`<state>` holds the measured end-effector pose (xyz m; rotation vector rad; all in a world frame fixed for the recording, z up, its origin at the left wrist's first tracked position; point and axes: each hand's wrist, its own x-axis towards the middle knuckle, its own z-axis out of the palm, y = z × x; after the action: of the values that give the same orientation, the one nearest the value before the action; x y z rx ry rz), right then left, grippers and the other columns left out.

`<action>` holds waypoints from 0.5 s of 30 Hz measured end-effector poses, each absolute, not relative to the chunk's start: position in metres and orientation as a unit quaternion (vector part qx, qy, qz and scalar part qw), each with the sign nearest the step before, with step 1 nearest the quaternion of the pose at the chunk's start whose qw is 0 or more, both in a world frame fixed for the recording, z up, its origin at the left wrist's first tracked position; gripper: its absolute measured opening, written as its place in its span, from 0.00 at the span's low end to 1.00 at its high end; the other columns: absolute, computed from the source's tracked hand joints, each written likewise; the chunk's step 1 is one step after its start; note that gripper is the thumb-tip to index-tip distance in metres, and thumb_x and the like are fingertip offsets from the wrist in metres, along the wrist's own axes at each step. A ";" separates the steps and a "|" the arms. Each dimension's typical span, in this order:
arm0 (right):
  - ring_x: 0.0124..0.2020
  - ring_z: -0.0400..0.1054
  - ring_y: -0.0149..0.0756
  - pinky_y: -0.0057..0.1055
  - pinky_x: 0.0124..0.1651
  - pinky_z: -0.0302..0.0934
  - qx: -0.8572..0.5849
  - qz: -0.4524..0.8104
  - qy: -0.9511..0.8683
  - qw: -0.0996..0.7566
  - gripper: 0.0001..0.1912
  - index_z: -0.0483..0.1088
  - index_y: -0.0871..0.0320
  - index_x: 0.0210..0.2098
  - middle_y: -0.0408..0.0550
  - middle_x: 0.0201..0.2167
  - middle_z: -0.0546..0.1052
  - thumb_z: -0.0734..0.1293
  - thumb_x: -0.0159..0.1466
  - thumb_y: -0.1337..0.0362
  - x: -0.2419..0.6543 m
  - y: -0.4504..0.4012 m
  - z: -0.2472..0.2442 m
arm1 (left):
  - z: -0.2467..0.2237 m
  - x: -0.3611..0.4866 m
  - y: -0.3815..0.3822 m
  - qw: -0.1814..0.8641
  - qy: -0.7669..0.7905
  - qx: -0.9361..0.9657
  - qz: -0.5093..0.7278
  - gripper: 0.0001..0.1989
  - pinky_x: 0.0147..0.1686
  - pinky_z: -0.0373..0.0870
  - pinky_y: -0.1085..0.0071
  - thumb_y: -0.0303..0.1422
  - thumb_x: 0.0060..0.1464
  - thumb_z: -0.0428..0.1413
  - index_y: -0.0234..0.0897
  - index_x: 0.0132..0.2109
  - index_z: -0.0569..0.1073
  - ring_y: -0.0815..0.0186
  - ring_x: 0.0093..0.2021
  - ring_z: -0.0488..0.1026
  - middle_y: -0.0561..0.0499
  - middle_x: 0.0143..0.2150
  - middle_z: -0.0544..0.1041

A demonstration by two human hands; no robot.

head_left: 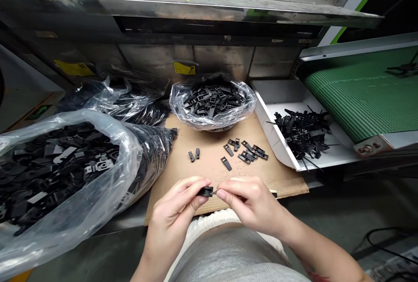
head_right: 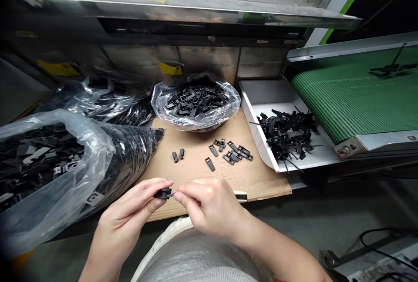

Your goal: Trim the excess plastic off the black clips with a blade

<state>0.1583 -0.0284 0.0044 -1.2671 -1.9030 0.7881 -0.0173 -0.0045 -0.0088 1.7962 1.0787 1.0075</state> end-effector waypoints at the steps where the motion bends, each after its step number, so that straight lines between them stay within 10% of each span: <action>1: 0.22 0.57 0.28 0.25 0.26 0.53 -0.483 0.336 -0.730 0.349 0.15 0.69 0.60 0.25 0.41 0.18 0.65 0.57 0.64 0.66 0.160 -0.025 0.006 | -0.008 -0.018 -0.004 0.396 0.420 0.715 0.395 0.14 0.41 0.67 0.81 0.25 0.50 0.55 0.50 0.41 0.76 0.70 0.41 0.73 0.57 0.39 0.76; 8: 0.15 0.55 0.22 0.19 0.18 0.52 -0.317 0.725 -0.559 0.248 0.13 0.71 0.62 0.31 0.40 0.18 0.68 0.61 0.61 0.58 0.177 -0.018 0.013 | -0.002 -0.018 -0.003 0.369 0.399 0.736 0.404 0.13 0.40 0.67 0.79 0.25 0.50 0.55 0.47 0.40 0.76 0.68 0.40 0.72 0.55 0.39 0.76; 15: 0.25 0.65 0.29 0.28 0.31 0.62 -0.449 0.341 -0.703 0.433 0.15 0.68 0.59 0.48 0.47 0.28 0.71 0.56 0.65 0.67 0.169 -0.040 -0.004 | -0.002 -0.019 -0.010 0.401 0.440 0.705 0.386 0.10 0.37 0.66 0.81 0.28 0.51 0.55 0.45 0.39 0.76 0.70 0.38 0.72 0.55 0.36 0.75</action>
<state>0.1690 -0.0401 -0.0037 -1.1188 -1.7524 0.8494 -0.0189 -0.0095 -0.0018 1.7824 1.1115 0.9763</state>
